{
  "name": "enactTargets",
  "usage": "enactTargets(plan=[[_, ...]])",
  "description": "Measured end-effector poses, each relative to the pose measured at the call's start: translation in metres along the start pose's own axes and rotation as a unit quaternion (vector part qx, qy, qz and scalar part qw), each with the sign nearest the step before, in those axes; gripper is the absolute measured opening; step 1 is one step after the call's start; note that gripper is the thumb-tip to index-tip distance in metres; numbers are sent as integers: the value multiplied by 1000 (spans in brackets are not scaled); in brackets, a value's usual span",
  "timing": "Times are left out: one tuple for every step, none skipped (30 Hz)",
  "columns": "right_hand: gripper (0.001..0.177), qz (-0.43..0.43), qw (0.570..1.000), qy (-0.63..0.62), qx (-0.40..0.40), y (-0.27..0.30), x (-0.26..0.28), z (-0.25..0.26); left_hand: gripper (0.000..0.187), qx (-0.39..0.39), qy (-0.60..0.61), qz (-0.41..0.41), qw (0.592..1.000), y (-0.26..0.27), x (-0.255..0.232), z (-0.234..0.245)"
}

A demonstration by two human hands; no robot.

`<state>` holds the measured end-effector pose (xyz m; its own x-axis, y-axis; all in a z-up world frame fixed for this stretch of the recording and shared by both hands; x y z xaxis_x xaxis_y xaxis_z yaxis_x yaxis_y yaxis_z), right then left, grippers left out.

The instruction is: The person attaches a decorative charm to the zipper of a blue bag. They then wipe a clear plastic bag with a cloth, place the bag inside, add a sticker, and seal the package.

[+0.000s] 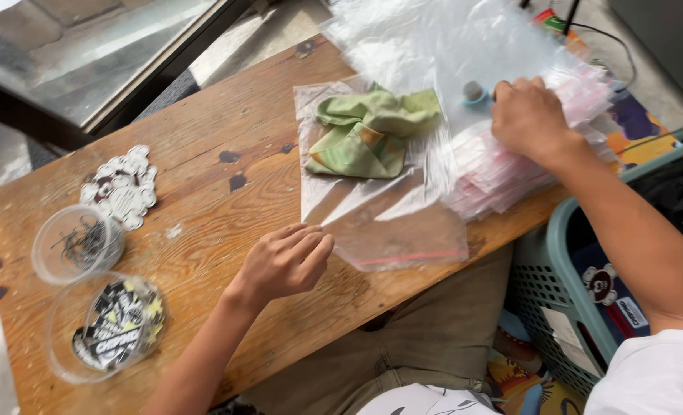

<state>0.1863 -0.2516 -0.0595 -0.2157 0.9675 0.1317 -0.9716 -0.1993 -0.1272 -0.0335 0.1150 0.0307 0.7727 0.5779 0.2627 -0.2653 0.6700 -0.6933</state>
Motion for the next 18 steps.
enactTargets(plan=[[28,8,1000,-3,2,4,25,14,7,4,-6,6,1000,9,1,5],[27,32,998,50,-29,7,54,34,5,5,-21,14,1000,19,2,12],[28,55,991,101,-61,12,83,53,5,7,-37,22,999,28,3,18],[28,64,991,98,-60,14,110,52,5,11,-43,28,999,40,5,21],[34,100,993,45,-49,17,142,49,6,12,-41,38,998,53,8,24],[41,135,990,-8,-38,23,172,47,8,13,-37,48,998,64,10,26],[41,143,989,-10,-36,36,205,47,8,16,-43,54,998,69,10,32],[50,139,984,-94,50,49,236,34,6,15,-29,69,997,75,13,36],[60,134,966,-177,136,65,268,21,5,14,-15,85,996,81,16,40],[60,140,965,-175,136,70,276,8,5,13,-20,88,996,83,15,41],[75,169,973,-88,133,77,285,-7,7,24,38,105,993,85,17,39],[91,195,972,-1,130,84,293,-23,12,36,98,123,987,88,17,37],[91,201,971,0,131,77,297,-20,12,35,94,127,987,85,18,39],[93,201,969,-29,140,71,300,-18,12,44,157,130,978,81,17,39],[96,202,966,-59,149,64,303,-15,15,51,219,133,965,76,16,38],[96,206,965,-57,150,58,304,-12,15,50,217,137,965,88,13,28],[96,188,965,-62,170,50,301,-11,13,41,254,179,950,101,17,16],[97,171,964,-67,190,43,298,-11,18,31,289,220,931,115,20,4]])
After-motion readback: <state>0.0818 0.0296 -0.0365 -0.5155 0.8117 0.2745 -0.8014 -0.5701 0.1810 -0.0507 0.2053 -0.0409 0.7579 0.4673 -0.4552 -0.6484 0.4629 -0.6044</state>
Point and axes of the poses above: each hand's wrist, its own y-axis away from the middle knuckle, its own z-axis out of the back of the hand, x = y × z, the point moved 10 cm from there along -y, towards the middle knuckle, and after that the axes turned 15 degrees about -y, right-handed, at the moved point
